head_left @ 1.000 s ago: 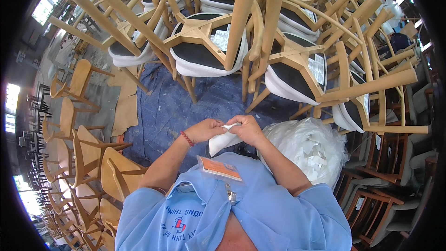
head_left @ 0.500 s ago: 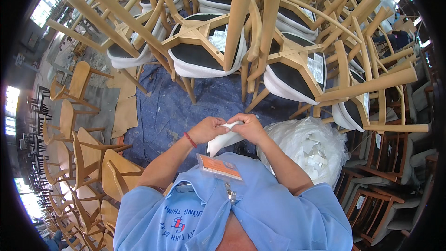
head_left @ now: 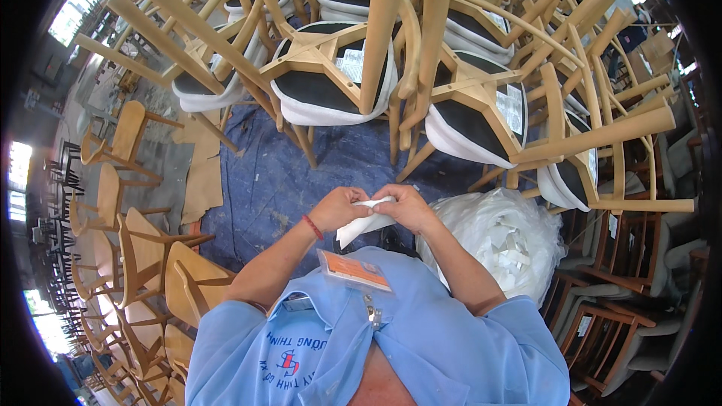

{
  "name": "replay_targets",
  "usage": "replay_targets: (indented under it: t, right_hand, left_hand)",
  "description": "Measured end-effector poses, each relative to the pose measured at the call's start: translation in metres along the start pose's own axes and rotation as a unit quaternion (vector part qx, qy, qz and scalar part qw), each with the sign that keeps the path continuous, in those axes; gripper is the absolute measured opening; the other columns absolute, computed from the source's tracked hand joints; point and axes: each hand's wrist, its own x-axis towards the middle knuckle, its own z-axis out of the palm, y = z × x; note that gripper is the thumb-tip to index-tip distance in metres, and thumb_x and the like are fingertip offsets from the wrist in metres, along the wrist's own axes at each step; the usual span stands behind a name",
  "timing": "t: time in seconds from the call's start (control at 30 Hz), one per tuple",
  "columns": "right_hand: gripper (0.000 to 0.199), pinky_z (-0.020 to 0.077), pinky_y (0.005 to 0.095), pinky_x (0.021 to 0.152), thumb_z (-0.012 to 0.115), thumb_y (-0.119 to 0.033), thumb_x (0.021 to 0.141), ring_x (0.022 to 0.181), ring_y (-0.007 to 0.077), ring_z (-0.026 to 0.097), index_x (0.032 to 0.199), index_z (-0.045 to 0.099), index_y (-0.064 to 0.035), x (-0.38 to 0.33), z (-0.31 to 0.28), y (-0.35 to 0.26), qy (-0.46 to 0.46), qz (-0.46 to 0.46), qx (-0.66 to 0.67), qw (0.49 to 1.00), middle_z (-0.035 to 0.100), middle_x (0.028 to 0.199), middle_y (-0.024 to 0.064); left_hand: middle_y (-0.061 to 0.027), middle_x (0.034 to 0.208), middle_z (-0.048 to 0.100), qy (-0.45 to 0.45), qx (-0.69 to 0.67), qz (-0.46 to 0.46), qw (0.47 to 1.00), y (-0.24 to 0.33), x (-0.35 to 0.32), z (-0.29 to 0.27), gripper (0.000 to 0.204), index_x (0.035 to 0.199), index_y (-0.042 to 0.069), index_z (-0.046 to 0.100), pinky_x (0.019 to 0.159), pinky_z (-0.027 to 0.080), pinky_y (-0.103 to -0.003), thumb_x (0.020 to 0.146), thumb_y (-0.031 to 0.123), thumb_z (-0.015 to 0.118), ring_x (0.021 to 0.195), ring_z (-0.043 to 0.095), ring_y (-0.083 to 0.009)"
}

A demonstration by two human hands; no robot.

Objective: The person sits on the floor, opens a green bottle, then walks to a large plastic bag filled with white foam pieces. They repeatedly pick up foam pieces, fold or tear them, and place them back into the bag.

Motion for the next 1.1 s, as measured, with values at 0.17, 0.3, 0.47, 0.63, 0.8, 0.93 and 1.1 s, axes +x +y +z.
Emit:
replay_targets:
  t: [0.17,0.3,0.47,0.63,0.8,0.93,1.1]
  right_hand:
    - [0.017,0.0509,0.0291,0.067,0.073,-0.005,0.079,0.074,0.0147,0.064,0.097,0.074,-0.0027,-0.001,0.004,0.002,0.024,0.026,0.076,0.996,0.07,0.086,0.0088]
    - [0.018,0.0513,0.029,0.067,0.072,-0.003,0.079,0.073,0.0144,0.064,0.096,0.074,-0.0026,-0.001,0.002,0.007,0.027,0.027,0.083,0.996,0.069,0.084,0.0083]
    - [0.019,0.0509,0.029,0.066,0.069,-0.001,0.078,0.073,0.0134,0.063,0.096,0.074,-0.002,-0.003,0.006,0.006,0.02,0.019,0.004,1.0,0.069,0.087,0.0078]
    - [0.019,0.0511,0.0293,0.07,0.069,-0.004,0.079,0.078,0.0144,0.063,0.098,0.073,-0.0009,-0.003,0.002,0.005,0.007,-0.036,-0.05,0.998,0.069,0.097,0.0085]
    - [0.025,0.0516,0.0279,0.08,0.069,-0.002,0.084,0.089,0.0146,0.065,0.109,0.068,0.0,-0.007,-0.001,-0.001,-0.014,0.002,0.033,0.999,0.069,0.1,0.0064]
    - [0.027,0.053,0.0279,0.07,0.069,-0.007,0.086,0.079,0.0139,0.066,0.112,0.068,-0.0011,-0.006,-0.003,0.0,-0.035,0.034,0.013,0.999,0.07,0.095,0.0091]
    - [0.023,0.0522,0.027,0.062,0.069,-0.009,0.084,0.07,0.0115,0.066,0.106,0.07,-0.0014,-0.003,0.0,-0.003,-0.024,0.041,-0.001,0.999,0.07,0.082,0.0078]
  left_hand:
    - [-0.002,0.1,0.068,-0.072,-0.08,-0.002,0.994,-0.01,0.004,-0.01,0.03,0.115,0.0,0.065,0.077,0.049,-0.023,0.094,0.02,0.068,0.086,0.061,-0.0074]
    - [-0.0017,0.1,0.069,-0.122,-0.07,-0.024,0.99,-0.01,0.007,-0.014,0.033,0.121,0.0,0.063,0.08,0.049,-0.024,0.095,0.019,0.066,0.089,0.061,-0.007]
    - [-0.0012,0.097,0.068,-0.12,-0.043,-0.024,0.992,-0.011,0.012,-0.012,0.024,0.112,0.0,0.064,0.079,0.049,-0.024,0.092,0.013,0.068,0.087,0.061,-0.0073]
    - [-0.002,0.092,0.068,-0.077,-0.076,-0.023,0.994,-0.007,0.013,-0.008,0.019,0.102,0.001,0.065,0.075,0.049,-0.025,0.085,0.008,0.071,0.081,0.062,-0.0098]
    - [-0.0066,0.086,0.067,-0.033,-0.007,-0.017,0.999,0.003,0.004,-0.008,0.019,0.096,0.001,0.066,0.073,0.05,-0.028,0.079,0.008,0.071,0.078,0.063,-0.0141]
    - [-0.0056,0.086,0.067,0.013,0.1,0.039,0.994,0.011,0.0,-0.002,0.021,0.101,0.003,0.066,0.072,0.05,-0.028,0.082,0.01,0.072,0.078,0.063,-0.0127]
    - [-0.0084,0.092,0.069,0.04,0.105,0.05,0.992,0.008,-0.008,0.002,0.028,0.109,0.002,0.065,0.077,0.051,-0.03,0.087,0.018,0.071,0.085,0.065,-0.0152]
